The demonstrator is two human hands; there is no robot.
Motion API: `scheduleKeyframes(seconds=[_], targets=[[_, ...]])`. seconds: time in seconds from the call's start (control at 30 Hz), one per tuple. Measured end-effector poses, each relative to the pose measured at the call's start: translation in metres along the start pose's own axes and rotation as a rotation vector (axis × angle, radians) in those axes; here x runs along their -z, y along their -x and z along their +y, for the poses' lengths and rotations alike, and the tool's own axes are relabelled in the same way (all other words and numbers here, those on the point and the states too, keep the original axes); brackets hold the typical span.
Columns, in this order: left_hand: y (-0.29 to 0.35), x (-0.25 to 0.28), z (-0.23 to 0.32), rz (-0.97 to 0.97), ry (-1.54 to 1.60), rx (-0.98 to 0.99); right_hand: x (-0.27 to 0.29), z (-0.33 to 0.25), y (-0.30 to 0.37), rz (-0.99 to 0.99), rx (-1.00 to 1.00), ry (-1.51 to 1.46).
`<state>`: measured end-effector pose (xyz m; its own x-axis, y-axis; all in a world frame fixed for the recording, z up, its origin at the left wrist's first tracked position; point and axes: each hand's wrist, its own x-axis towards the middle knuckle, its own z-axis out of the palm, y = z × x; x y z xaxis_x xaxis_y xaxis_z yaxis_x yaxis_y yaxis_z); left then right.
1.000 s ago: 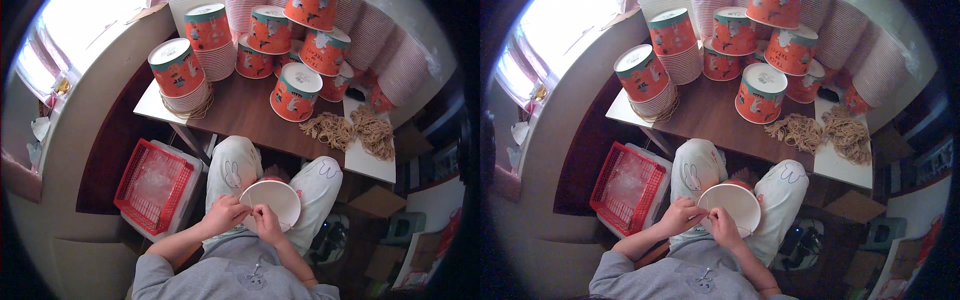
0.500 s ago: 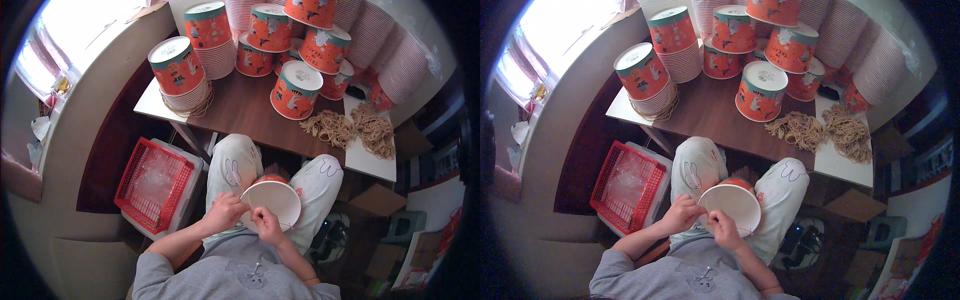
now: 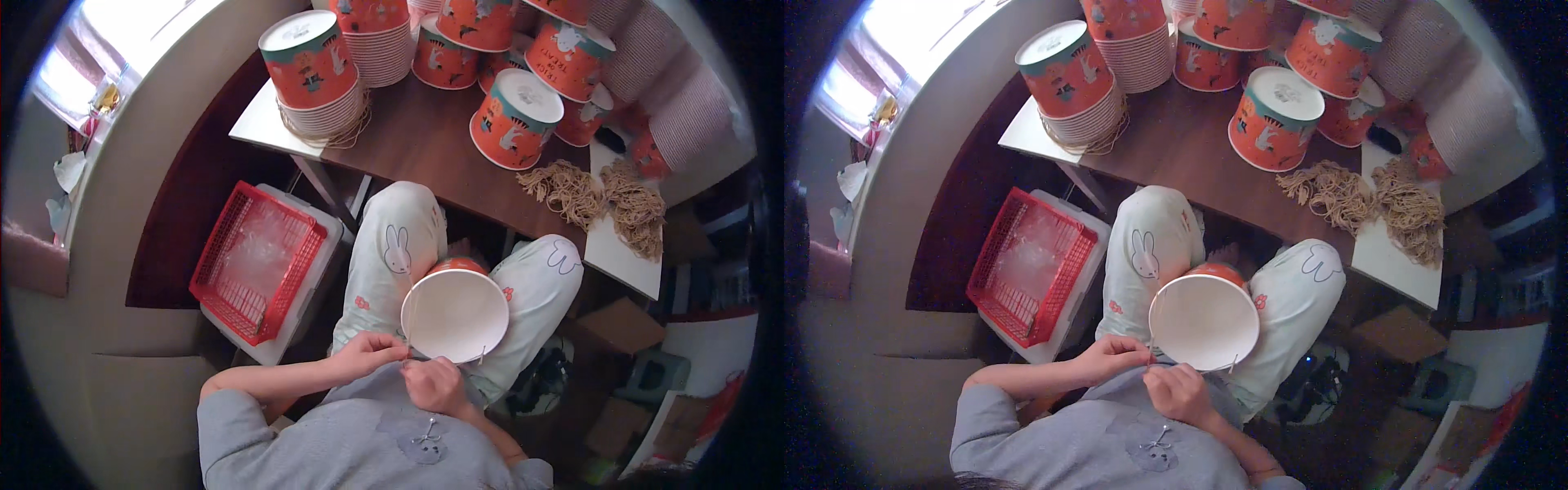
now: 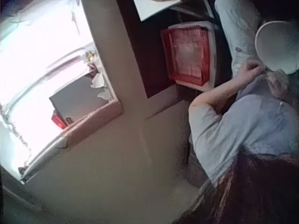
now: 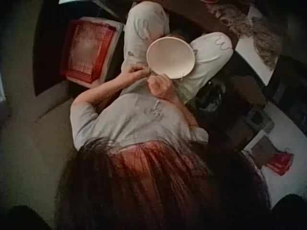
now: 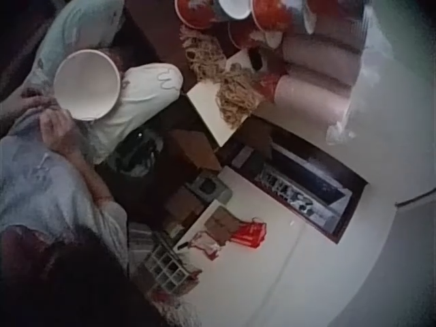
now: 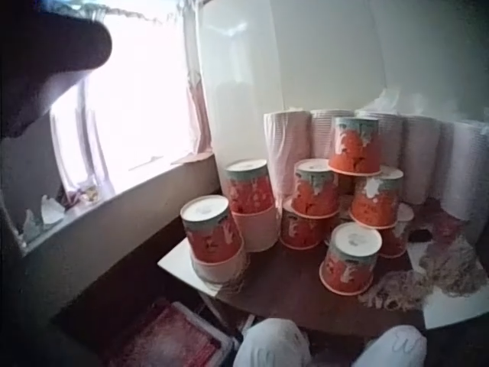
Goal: Threading pre-cut lengths of string through holes in paper buckets to create carry handles.
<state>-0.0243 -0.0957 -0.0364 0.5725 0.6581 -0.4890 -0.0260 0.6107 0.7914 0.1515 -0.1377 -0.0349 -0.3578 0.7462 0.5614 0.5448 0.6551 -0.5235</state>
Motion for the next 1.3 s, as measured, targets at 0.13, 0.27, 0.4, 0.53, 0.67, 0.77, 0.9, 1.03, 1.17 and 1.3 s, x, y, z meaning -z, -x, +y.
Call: scheduleKeyframes(seconds=[0.13, 0.27, 0.4, 0.53, 0.67, 0.77, 0.9, 1.03, 1.17, 1.3], targets=[[0.003, -0.006, 0.001, 0.011, 0.069, 0.085, 0.004, -0.001, 0.001, -0.109, 0.034, 0.075], [0.003, -0.008, 0.0, 0.085, 0.065, 0.125, 0.0, -0.001, -0.002, -0.149, 0.068, 0.073], [0.0, -0.005, -0.005, 0.16, 0.084, 0.155, -0.005, 0.001, 0.004, -0.23, 0.011, -0.034], [-0.012, -0.004, -0.004, 0.224, 0.217, 0.224, -0.012, 0.005, 0.011, -0.178, -0.047, -0.255], [-0.034, 0.014, 0.008, 0.272, 0.207, 0.14, -0.003, 0.0, 0.004, -0.57, -0.109, -0.721], [-0.041, 0.015, 0.037, 0.335, 0.199, 0.157, -0.003, 0.004, 0.001, -0.8, -0.189, -0.854], [-0.048, 0.026, 0.045, 0.301, 0.099, 0.179, -0.011, 0.013, -0.006, -0.937, -0.153, -1.066], [-0.053, 0.035, 0.056, 0.204, -0.14, 0.245, -0.018, 0.017, -0.022, -1.078, -0.102, -1.278], [-0.059, 0.042, 0.06, 0.096, -0.303, 0.231, -0.023, 0.019, -0.024, -1.154, -0.096, -1.312], [-0.063, 0.052, 0.069, -0.033, -0.406, 0.189, -0.018, 0.019, -0.016, -1.129, -0.161, -1.343]])
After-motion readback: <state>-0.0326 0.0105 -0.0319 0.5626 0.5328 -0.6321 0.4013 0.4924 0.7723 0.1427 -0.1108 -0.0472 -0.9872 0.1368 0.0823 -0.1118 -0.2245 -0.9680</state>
